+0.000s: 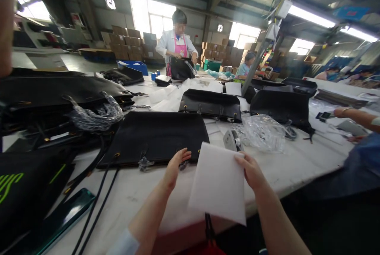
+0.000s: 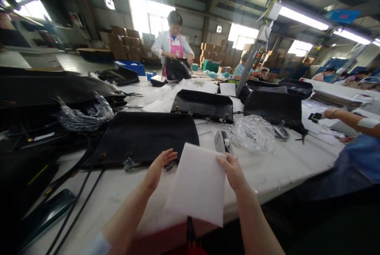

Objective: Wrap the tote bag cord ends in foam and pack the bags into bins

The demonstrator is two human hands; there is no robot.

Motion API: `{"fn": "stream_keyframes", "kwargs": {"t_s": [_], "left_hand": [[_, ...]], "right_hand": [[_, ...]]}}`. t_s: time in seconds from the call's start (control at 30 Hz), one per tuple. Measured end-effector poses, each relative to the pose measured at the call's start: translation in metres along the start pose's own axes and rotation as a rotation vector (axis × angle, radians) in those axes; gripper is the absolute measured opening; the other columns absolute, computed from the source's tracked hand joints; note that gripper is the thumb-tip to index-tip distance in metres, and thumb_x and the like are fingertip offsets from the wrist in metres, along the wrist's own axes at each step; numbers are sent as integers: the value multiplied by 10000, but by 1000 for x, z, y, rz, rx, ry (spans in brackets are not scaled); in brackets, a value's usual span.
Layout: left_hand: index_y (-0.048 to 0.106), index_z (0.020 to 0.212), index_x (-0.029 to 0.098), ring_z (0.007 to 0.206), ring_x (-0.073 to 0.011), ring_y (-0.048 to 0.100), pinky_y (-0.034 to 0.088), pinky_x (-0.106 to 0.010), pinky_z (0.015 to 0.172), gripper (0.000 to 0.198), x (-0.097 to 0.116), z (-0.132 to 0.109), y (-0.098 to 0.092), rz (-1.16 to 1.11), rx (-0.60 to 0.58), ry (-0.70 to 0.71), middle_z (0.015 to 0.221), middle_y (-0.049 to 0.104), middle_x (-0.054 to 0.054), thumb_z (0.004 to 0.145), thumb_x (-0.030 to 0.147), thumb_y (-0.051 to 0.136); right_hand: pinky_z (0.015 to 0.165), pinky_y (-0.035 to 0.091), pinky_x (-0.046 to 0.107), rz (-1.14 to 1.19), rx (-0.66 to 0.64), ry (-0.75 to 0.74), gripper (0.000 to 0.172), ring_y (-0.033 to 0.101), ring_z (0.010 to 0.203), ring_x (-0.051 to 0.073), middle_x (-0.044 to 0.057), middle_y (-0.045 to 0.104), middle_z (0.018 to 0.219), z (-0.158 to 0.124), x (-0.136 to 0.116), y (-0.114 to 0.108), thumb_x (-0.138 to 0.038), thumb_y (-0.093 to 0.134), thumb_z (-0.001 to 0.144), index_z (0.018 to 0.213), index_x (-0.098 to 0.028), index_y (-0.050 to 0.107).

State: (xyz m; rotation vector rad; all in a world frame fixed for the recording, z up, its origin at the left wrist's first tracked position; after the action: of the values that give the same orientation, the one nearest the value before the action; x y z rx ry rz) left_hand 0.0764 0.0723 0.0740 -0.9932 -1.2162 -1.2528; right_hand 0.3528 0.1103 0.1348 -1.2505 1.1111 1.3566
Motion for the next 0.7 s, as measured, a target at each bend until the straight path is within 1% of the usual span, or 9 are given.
{"fn": "stream_keyframes", "kwargs": {"t_s": [0.07,0.13,0.17,0.23,0.3,0.33,0.47,0.6,0.7], "left_hand": [[507,1328,107,1172,-305,578,433,-484,1011,741,19,-18,-2,-249,-249,-160,1280,602,-184,892,643,241],[595,1242,126,1170,-323,568,457,-436,977,698,32,-36,-2,-203,-449,-215,1263,616,-161,796,658,525],[617,1218,134,1160,-323,569,462,-412,966,676,35,-43,-2,-144,-462,-231,1258,619,-150,733,604,654],[597,1252,146,1119,-308,587,472,-381,937,740,33,-53,-4,-98,-371,-268,1249,619,-137,629,495,792],[544,1309,149,1043,-289,619,492,-368,883,828,25,-60,-7,-173,-278,-322,1207,634,-139,596,467,818],[541,1308,143,1011,-283,630,500,-361,858,828,20,-63,-8,-220,-270,-340,1183,644,-142,598,467,818],[639,1161,108,976,-282,649,522,-344,828,676,3,-78,-11,-268,-307,-376,1139,673,-155,611,452,827],[667,1057,104,933,-276,670,544,-348,815,594,-9,-89,-13,-195,-144,-449,1076,703,-147,610,459,830],[664,1025,101,916,-287,679,558,-354,795,599,-11,-91,-23,-156,-63,-458,1029,716,-146,593,479,832]], "right_hand": [[528,382,220,-76,-174,97,397,504,588,125,0,591,673,-16,16,12,-472,758,649,796,-133,615],[544,377,219,-133,-265,137,389,505,605,124,-4,588,679,-26,29,28,-484,742,663,764,-136,599],[551,380,221,-138,-285,151,394,508,611,125,-4,591,689,-29,34,36,-495,731,670,768,-140,592],[554,385,228,-118,-306,185,408,513,609,129,-4,598,708,-32,42,50,-514,715,681,799,-147,582],[545,381,229,-100,-311,187,416,506,597,127,-7,594,707,-34,48,58,-524,707,692,815,-151,571],[539,375,226,-110,-310,169,415,498,591,125,-9,586,697,-34,49,60,-526,705,695,806,-151,566],[550,373,224,-147,-296,98,406,492,610,125,-11,574,685,-34,59,64,-536,681,721,786,-152,563],[574,401,236,-214,-273,80,394,519,646,140,1,594,713,-31,72,66,-544,620,765,824,-158,574],[571,414,253,-350,-219,57,429,546,634,150,19,604,726,-30,78,59,-583,480,836,849,-164,575]]}}
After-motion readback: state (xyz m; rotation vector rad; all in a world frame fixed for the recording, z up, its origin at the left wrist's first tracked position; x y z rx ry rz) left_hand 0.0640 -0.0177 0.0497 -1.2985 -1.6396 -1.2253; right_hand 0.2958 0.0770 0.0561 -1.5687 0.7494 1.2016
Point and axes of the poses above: each hand's wrist, its own z-axis towards the middle knuckle, its own y-axis out of the palm, x = y × z, the point moved 2 cm from there along z, towards the middle knuckle
